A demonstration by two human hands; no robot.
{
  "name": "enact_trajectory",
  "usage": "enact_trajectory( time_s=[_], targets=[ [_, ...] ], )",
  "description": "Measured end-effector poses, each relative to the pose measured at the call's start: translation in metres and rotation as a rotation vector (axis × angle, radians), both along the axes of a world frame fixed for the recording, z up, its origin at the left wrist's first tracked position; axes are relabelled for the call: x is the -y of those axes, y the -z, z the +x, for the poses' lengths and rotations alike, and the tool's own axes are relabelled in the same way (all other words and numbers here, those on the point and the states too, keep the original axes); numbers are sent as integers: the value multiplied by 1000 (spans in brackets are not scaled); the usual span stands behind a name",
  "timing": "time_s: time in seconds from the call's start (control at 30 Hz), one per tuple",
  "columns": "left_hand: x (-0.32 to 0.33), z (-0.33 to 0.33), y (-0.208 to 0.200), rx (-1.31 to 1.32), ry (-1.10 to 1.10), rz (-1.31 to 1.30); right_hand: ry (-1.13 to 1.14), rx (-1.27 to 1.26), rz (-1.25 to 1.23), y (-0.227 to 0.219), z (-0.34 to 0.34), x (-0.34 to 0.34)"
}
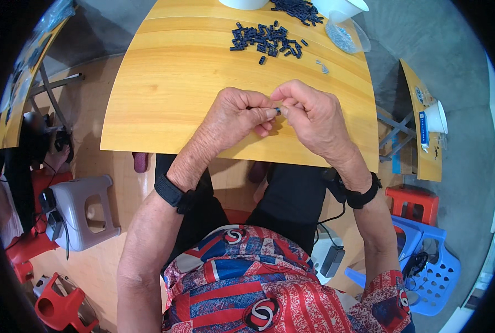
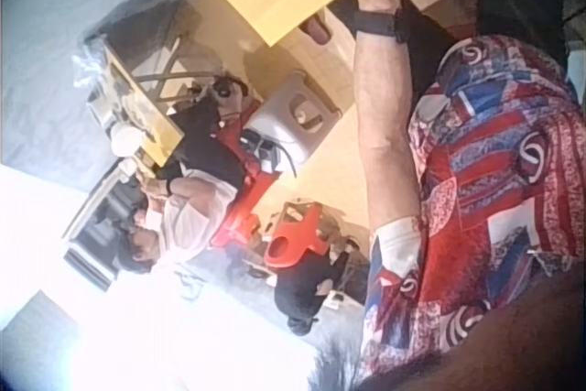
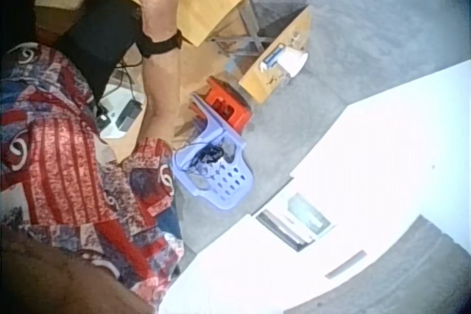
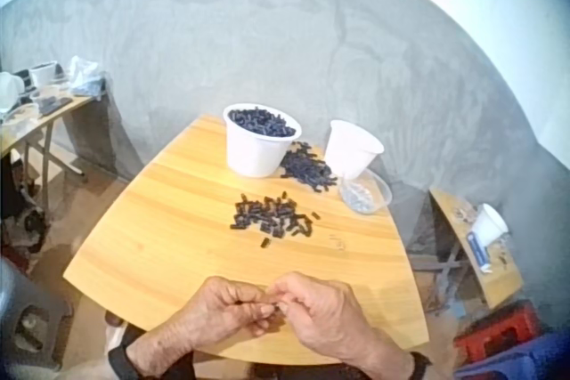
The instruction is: Assembling small black plastic components by inserting small metal pins into them at a production table.
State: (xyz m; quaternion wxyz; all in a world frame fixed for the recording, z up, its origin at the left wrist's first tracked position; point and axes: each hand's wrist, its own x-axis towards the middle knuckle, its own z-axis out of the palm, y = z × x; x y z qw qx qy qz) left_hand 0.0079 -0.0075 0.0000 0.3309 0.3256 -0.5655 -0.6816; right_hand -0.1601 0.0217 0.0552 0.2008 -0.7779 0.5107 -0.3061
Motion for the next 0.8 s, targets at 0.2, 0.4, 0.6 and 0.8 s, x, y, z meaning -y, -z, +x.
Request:
enact_trajectory(
  time_s=[0.2, 0.4, 0.6, 0.8],
  targets=[
    [-1, 0, 1, -37, -3, 4, 27, 206, 241, 6, -11, 5],
    [0, 0, -2, -3, 3, -3, 12, 431, 387, 8, -16, 6],
    [0, -1, 0, -19, 5, -6, 22, 410, 379, 8, -14, 5],
    [-1, -1, 0, 3, 19, -38, 40, 148, 221, 3, -7, 1]
  ],
)
